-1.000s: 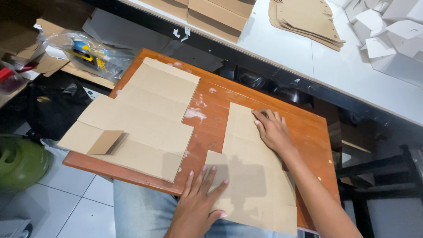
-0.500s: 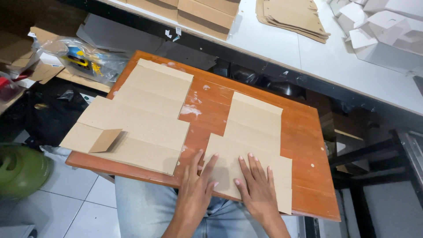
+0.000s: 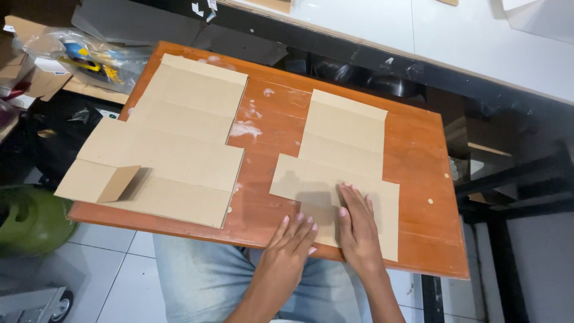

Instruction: The person folds flat cardboard sheets into small rectangular boxes by hand on a wooden table. They repeatedly fold the sides and bottom flaps to form the box shape, then place each finished box onto a growing stack on the adjacent white counter.

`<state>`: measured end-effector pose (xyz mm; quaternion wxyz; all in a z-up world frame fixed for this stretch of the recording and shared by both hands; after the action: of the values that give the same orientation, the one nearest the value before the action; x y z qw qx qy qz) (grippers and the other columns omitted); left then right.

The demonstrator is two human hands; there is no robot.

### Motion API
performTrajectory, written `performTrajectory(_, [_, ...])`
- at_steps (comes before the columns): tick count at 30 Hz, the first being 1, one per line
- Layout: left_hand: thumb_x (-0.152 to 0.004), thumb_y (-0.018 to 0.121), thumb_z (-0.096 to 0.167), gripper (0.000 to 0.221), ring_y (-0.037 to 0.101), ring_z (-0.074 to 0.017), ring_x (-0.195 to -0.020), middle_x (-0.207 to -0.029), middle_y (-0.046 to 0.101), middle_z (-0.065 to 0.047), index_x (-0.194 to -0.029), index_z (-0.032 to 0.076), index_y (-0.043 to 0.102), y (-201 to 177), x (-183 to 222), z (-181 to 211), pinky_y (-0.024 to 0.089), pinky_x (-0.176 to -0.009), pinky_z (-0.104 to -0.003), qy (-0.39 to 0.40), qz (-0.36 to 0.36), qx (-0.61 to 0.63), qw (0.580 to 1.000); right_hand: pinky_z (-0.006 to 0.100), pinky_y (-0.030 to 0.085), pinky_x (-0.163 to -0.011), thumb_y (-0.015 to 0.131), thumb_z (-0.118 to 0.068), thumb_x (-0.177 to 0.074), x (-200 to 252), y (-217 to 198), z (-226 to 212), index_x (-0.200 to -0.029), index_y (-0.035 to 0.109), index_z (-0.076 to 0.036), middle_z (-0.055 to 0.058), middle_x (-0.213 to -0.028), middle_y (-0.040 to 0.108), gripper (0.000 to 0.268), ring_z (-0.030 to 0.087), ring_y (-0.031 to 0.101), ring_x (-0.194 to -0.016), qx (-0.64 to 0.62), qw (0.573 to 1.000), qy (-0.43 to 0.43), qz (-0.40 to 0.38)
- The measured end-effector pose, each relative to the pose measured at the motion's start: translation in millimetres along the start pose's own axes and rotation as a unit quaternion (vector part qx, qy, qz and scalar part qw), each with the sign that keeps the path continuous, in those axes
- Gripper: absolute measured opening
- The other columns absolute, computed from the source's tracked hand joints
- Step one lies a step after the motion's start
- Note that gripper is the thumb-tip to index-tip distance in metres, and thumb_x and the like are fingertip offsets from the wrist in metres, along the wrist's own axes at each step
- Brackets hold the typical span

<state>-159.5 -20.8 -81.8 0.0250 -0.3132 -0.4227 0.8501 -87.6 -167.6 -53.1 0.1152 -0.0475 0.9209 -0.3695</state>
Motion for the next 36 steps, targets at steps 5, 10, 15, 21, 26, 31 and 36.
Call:
performTrajectory(5, [-0.103,0.058,0.011,0.038,0.048,-0.0365,-0.142,-0.144,0.061,-0.017,-0.138,-0.001,0.058,-6,-8,-10,0.031,-0.123,-0.05,-0.016,-0.053,0.067,0.996,0.051,0.033,-0.12,0.057,-0.017,-0.102,15,8,-20,-0.134,0.064,-0.008,0.011,-0.145,0.062,0.034,0.031,0.051,-0.142,0.117,0.971,-0.206,0.033])
performTrajectory(10, [-0.106,0.054,0.016,0.022,0.058,-0.0352,-0.134,-0.137,0.066,-0.021,-0.109,0.0,0.068,-43,-34,-16,0.038,-0.119,-0.048,-0.033,-0.06,0.163,0.984,0.049,0.044,-0.108,0.06,-0.006,-0.095,12,8,-30,-0.114,0.069,-0.007,0.01,-0.134,0.065,0.021,0.032,0.059,-0.128,0.138,0.963,-0.231,0.012])
performTrajectory(15, [-0.102,0.045,0.061,0.09,0.007,-0.0577,-0.152,-0.166,0.012,-0.035,-0.166,0.008,0.012,-24,-34,-68,0.013,-0.12,-0.065,-0.185,-0.082,-0.182,0.962,0.046,0.037,-0.106,0.049,0.001,-0.091,13,12,-29,-0.125,0.068,-0.015,0.006,-0.136,0.064,0.042,0.03,0.053,-0.132,0.186,0.953,-0.238,-0.018])
performTrajectory(21, [-0.106,0.045,0.044,0.067,0.008,-0.0453,-0.157,-0.167,0.011,-0.033,-0.164,0.016,0.026,-23,-41,-56,0.007,-0.124,-0.057,-0.144,-0.086,-0.07,0.983,0.05,0.031,-0.112,0.051,0.001,-0.088,14,23,-17,-0.148,0.054,-0.023,-0.002,-0.149,0.057,0.064,0.024,0.051,-0.133,0.202,0.947,-0.24,-0.061])
performTrajectory(26, [-0.104,0.048,0.027,0.064,0.021,-0.0418,-0.155,-0.165,0.027,-0.024,-0.163,0.015,0.028,-41,-48,-49,0.013,-0.124,-0.054,-0.16,-0.081,0.034,0.983,0.054,0.028,-0.114,0.049,0.005,-0.088,16,24,-19,-0.153,0.049,-0.023,0.007,-0.151,0.051,0.071,0.031,0.045,-0.138,0.182,0.954,-0.225,-0.082])
performTrajectory(31, [-0.103,0.046,0.01,0.062,0.047,-0.0328,-0.147,-0.165,0.039,-0.007,-0.161,0.007,0.024,-47,-57,-33,0.021,-0.128,-0.051,-0.155,-0.04,0.227,0.961,0.05,0.028,-0.115,0.046,0.006,-0.093,11,17,-26,-0.151,0.054,-0.032,0.015,-0.151,0.041,0.07,0.036,0.034,-0.143,0.11,0.973,-0.168,-0.115])
performTrajectory(36, [-0.105,0.045,0.016,0.065,0.039,-0.0377,-0.149,-0.161,0.042,-0.022,-0.161,0.0,0.015,-22,-58,-24,0.021,-0.126,-0.048,-0.139,-0.079,0.193,0.968,0.049,0.035,-0.11,0.049,-0.009,-0.101,11,13,-22,-0.118,0.074,-0.013,0.012,-0.132,0.055,0.031,0.03,0.051,-0.126,0.036,0.979,-0.197,-0.049])
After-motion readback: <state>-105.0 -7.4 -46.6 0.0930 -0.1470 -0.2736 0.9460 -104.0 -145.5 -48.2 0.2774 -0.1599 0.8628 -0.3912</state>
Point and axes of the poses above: each hand's wrist, its own x-axis away from the middle knuckle, its own y-axis out of the palm, z = x × y, the point moved 6 cm from there along -x, towards the middle knuckle
